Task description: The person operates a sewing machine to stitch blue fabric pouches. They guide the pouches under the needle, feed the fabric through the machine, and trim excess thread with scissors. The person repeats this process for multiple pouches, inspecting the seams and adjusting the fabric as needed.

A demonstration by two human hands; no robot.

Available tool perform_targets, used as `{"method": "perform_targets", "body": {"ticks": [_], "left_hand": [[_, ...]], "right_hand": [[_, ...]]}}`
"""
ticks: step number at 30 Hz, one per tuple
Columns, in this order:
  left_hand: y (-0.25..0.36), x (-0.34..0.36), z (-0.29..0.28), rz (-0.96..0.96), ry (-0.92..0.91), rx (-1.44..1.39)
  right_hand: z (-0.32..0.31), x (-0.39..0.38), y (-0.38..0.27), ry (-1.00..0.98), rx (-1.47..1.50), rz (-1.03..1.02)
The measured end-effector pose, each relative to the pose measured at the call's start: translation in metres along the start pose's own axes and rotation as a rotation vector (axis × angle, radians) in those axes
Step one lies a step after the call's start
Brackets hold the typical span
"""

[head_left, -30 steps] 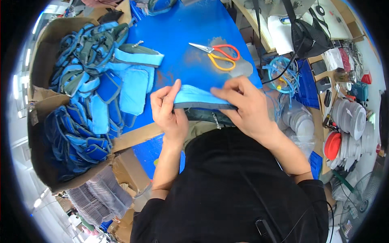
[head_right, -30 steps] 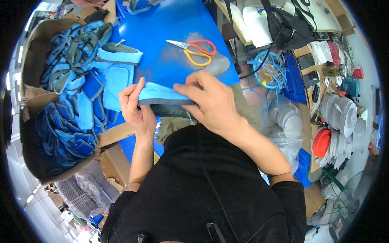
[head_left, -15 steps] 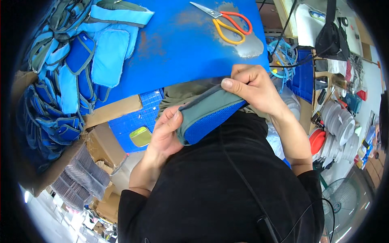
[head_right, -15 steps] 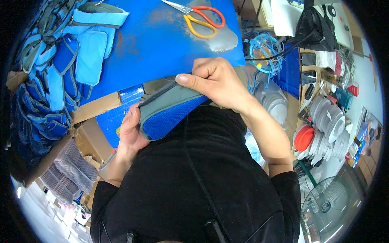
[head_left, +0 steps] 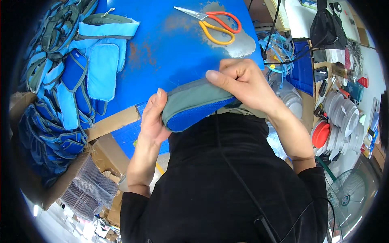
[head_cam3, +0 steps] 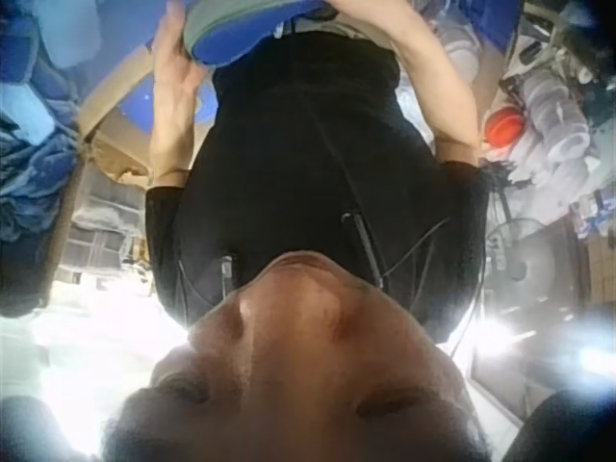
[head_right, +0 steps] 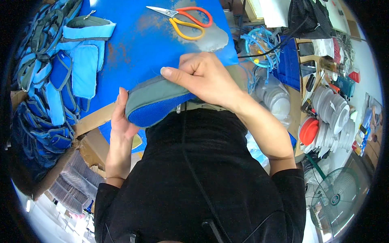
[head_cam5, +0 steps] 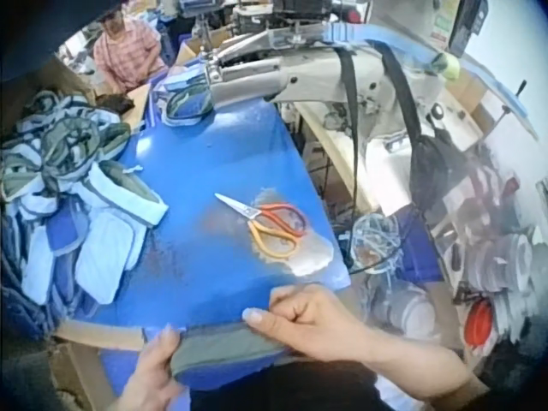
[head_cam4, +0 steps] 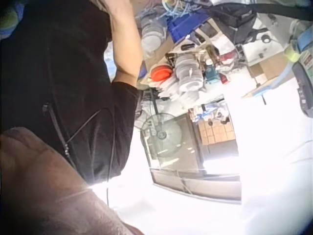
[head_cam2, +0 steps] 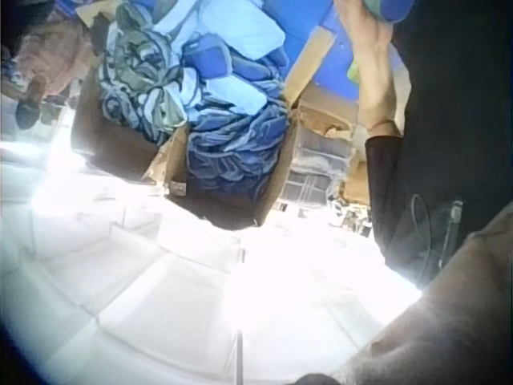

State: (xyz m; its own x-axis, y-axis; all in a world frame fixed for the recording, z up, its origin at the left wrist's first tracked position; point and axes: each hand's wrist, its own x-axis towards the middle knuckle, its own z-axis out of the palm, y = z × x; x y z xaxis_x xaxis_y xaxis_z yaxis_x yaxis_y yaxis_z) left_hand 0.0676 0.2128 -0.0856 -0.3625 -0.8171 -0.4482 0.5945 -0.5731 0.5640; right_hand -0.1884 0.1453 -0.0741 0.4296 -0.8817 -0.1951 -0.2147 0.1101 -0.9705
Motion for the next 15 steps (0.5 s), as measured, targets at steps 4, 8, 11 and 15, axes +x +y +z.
{"method": "perform_targets", "body": {"ticks": [4, 8, 11, 15], "left_hand": [[0.013, 0.013, -0.005, -0.007, -0.028, 0.126], [0.015, 0.016, 0.009, 0.064, -0.093, 0.206], [0.017, 0.014, 0.000, 0.053, -0.148, 0.260], [0.020, 0.011, 0.008, -0.049, -0.031, 0.250]], "right_hand": [[0.000, 0.006, -0.005, 0.080, -0.202, -0.063], [0.009, 0.012, -0.040, 0.043, -0.493, -0.172], [0.012, 0.019, -0.042, -0.049, -0.433, -0.066], [0.014, 0.022, -0.031, -0.052, -0.356, -0.049]]}}
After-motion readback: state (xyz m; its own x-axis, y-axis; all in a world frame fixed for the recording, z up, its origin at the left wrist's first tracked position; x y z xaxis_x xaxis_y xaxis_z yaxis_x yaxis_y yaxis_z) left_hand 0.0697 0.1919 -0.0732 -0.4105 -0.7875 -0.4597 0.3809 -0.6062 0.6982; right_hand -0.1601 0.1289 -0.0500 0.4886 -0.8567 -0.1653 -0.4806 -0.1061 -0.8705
